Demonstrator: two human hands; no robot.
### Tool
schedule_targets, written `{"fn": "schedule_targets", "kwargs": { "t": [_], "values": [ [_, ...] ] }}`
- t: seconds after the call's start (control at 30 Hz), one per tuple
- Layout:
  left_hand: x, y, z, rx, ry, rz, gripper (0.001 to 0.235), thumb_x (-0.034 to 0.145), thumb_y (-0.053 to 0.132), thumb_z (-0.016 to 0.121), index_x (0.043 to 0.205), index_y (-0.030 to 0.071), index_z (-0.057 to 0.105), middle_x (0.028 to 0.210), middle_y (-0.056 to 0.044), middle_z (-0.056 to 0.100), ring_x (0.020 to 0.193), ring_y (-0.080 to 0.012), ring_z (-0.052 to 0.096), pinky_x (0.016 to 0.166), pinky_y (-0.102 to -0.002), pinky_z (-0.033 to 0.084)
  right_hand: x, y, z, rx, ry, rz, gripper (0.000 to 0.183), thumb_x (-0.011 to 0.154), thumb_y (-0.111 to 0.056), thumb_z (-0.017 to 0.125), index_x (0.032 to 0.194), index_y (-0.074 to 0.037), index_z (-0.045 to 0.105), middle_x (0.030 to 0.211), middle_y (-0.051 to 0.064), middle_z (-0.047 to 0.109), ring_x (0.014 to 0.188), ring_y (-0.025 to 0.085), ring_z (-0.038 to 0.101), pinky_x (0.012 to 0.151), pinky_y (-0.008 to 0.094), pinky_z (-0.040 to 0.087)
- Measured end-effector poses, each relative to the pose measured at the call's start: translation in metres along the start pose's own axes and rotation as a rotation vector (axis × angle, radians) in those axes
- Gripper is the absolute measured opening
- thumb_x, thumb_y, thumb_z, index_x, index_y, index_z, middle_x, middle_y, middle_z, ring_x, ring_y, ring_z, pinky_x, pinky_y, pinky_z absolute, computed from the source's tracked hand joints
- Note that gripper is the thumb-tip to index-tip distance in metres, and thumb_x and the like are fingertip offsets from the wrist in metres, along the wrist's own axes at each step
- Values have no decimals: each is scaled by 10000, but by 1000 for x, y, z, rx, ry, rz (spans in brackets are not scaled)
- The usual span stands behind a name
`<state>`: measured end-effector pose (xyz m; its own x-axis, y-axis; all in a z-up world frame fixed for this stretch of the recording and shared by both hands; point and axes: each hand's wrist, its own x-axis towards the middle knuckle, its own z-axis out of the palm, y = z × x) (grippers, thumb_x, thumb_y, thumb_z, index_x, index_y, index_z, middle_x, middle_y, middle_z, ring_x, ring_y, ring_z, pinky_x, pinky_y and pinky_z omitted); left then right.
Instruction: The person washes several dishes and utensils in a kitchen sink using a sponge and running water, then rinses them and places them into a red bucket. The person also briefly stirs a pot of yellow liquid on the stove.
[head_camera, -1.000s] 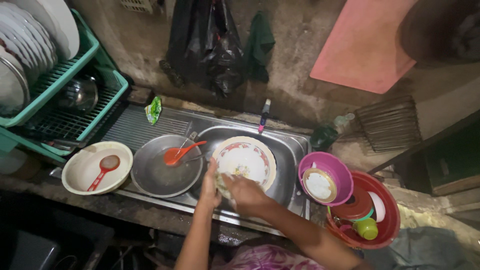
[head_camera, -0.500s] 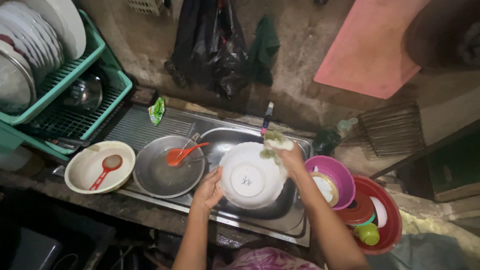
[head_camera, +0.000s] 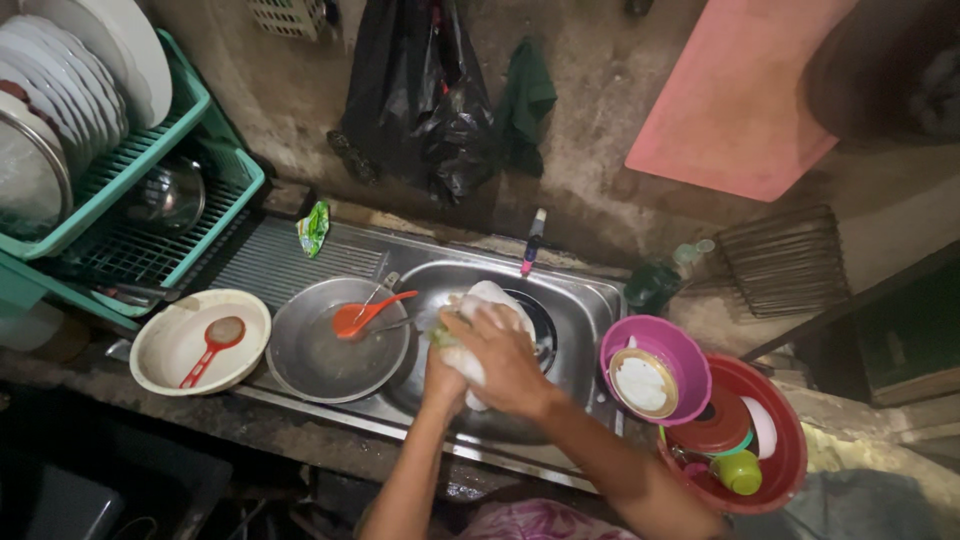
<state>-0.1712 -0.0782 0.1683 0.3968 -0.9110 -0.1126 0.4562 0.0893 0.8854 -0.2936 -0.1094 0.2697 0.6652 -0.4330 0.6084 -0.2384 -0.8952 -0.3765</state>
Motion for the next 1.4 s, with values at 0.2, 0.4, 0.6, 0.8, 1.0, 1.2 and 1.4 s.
{"fn": "schedule_targets", "kwargs": {
  "t": [0.2, 0.4, 0.6, 0.8, 1.0, 1.2, 1.4],
  "values": [
    [-8, -12, -12, 678, -37, 330, 223, 1088, 158, 500, 1022, -19, 618, 880, -162, 598, 845, -234, 565, 791, -349, 498, 12, 73, 24, 161, 99, 343, 437, 838, -190, 733, 1275, -185, 729, 1287, 120, 728, 1181, 310, 697, 1055, 412, 528],
    [-11, -7, -3, 514, -44, 477, 284, 1078, 208, 476, 923, -7, 577, 784, -103, 546, 769, -178, 500, 713, -353, 470, 11, 81, 31, 124, 52, 604, 467, 838, -110, 684, 1304, -141, 685, 1239, 188, 713, 1143, 346, 691, 984, 419, 535],
    [-9, -10, -10, 571, -31, 398, 288, 1077, 205, 463, 914, 1, 585, 752, -95, 530, 727, -180, 499, 682, -334, 452, -1, 44, 25, 110, 75, 295, 559, 742, -84, 690, 1300, -92, 663, 1199, 217, 701, 1102, 395, 665, 962, 447, 517],
    [-2, -37, -12, 403, -30, 376, 279, 1097, 215, 476, 971, -9, 584, 826, -41, 504, 810, -157, 478, 762, -298, 449, 29, 99, 24, 171, -72, 850, 576, 751, -98, 680, 1326, -130, 663, 1199, 199, 708, 1085, 382, 672, 932, 440, 530],
    [9, -43, -16, 12, 200, 95, 297, 1039, 265, 469, 1105, 31, 639, 982, -45, 646, 901, -151, 620, 801, -307, 528, -5, 29, 38, -52, -25, 415, 622, 783, -134, 690, 1400, -113, 608, 1307, 195, 666, 1207, 395, 615, 1021, 481, 484],
    [25, -4, -32, -503, 409, -162, 387, 1054, 304, 520, 1277, -4, 594, 1185, -188, 670, 1006, -304, 688, 886, -450, 577, -27, -23, 27, -183, 17, 54, 689, 742, -202, 742, 1394, -39, 588, 1177, 186, 671, 1183, 429, 601, 1068, 692, 381],
    [22, 47, -50, -556, 115, -158, 515, 1003, 374, 526, 1341, -12, 575, 1306, -185, 667, 1133, -315, 693, 943, -507, 593, -45, 20, 33, 112, 420, -52, 458, 977, -206, 683, 1388, -52, 554, 1281, 158, 657, 1208, 312, 642, 1022, 492, 543]
  ]
}}
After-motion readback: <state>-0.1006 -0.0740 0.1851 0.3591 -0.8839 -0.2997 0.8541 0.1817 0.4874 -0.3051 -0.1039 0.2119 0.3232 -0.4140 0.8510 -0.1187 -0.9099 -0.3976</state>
